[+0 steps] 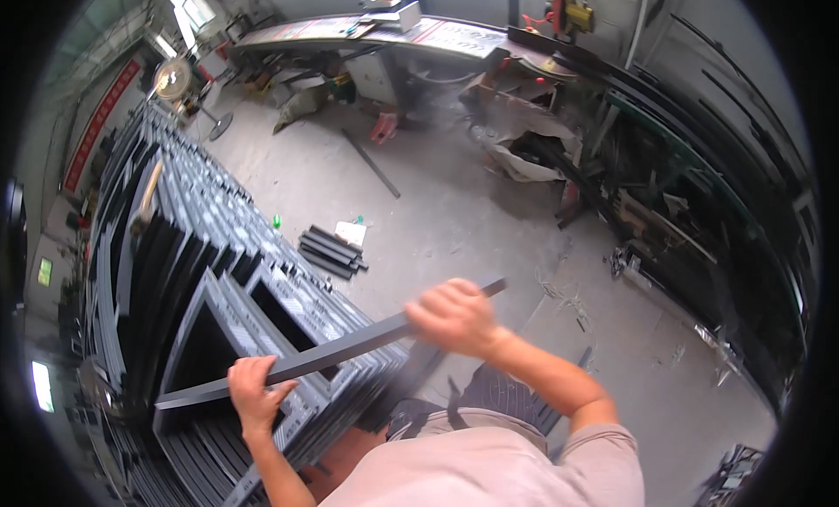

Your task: The person takes aluminum frame profiles from a stack and cuts them to length using a miter saw, then places the cut pieces onto a stack of window frames.

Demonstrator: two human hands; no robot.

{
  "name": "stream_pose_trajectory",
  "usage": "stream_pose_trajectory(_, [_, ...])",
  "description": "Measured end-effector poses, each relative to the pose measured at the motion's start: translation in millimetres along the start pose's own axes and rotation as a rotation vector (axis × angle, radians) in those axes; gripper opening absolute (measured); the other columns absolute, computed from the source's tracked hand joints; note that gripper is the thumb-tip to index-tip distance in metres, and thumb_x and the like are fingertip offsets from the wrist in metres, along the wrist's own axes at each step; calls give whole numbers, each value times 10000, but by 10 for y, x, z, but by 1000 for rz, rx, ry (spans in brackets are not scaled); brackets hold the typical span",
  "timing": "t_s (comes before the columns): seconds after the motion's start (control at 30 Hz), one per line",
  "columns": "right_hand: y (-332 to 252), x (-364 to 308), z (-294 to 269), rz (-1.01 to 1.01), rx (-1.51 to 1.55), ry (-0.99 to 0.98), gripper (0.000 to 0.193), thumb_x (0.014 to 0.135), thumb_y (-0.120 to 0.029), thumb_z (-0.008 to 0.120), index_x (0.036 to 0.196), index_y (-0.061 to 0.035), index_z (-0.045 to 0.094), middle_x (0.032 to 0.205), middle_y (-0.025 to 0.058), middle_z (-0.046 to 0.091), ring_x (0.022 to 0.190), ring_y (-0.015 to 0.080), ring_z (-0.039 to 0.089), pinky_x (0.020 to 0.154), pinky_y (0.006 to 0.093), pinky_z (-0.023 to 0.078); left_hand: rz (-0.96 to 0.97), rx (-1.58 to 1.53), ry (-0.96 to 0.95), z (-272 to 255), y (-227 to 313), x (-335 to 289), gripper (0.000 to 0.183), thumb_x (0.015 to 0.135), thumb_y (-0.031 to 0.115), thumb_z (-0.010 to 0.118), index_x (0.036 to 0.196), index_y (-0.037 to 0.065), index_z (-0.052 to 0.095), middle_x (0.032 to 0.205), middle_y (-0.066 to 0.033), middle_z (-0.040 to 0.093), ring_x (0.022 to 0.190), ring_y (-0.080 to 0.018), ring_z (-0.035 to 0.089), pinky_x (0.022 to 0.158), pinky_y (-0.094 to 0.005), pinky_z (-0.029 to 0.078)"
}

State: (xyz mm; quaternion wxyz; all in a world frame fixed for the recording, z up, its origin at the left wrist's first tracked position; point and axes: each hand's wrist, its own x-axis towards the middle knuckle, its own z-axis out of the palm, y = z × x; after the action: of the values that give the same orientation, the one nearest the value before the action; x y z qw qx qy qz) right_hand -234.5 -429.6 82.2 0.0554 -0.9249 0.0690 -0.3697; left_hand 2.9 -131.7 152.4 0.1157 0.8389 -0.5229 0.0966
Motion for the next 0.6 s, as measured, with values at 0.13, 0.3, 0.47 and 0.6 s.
stream_pose_trajectory(0.13, [1024, -273, -576, 46, -102, -2, 391, 684, -337, 770, 1002, -157, 630, 887, -13, 603, 834, 164, 629, 817, 333, 458, 36, -221, -161, 449, 571, 892, 477, 627, 433, 832, 892, 65, 683, 855, -80, 633, 863, -304, 594, 775, -419, 465])
stream_pose_trajectory(0.3, [1871, -533, -701, 256, -109, -42, 435, 616, -302, 827, 994, -158, 666, 915, -17, 621, 897, 172, 625, 868, 347, 434, 87, -294, -368, 937, 1150, 1846, 442, 611, 351, 879, 843, 44, 662, 801, -111, 595, 795, -319, 590, 723, -415, 483])
stream_pose_trajectory(0.47, [2678, -451, -399, 379, -112, -19, 445, 627, -244, 841, 1025, -136, 674, 977, 13, 628, 974, 206, 616, 901, 369, 446, 167, -289, -316, 1554, 1299, 2868, 427, 618, 317, 875, 861, 46, 651, 823, -102, 599, 819, -315, 575, 728, -416, 470])
stream_pose_trajectory(0.6, [3531, -76, -115, 494, -100, -5, 389, 702, -199, 815, 1041, -74, 669, 1104, 95, 621, 1086, 305, 582, 925, 427, 468, 229, -278, -240, 2206, 1281, 3943, 408, 649, 293, 857, 940, 84, 663, 870, -62, 610, 903, -292, 571, 816, -419, 442])
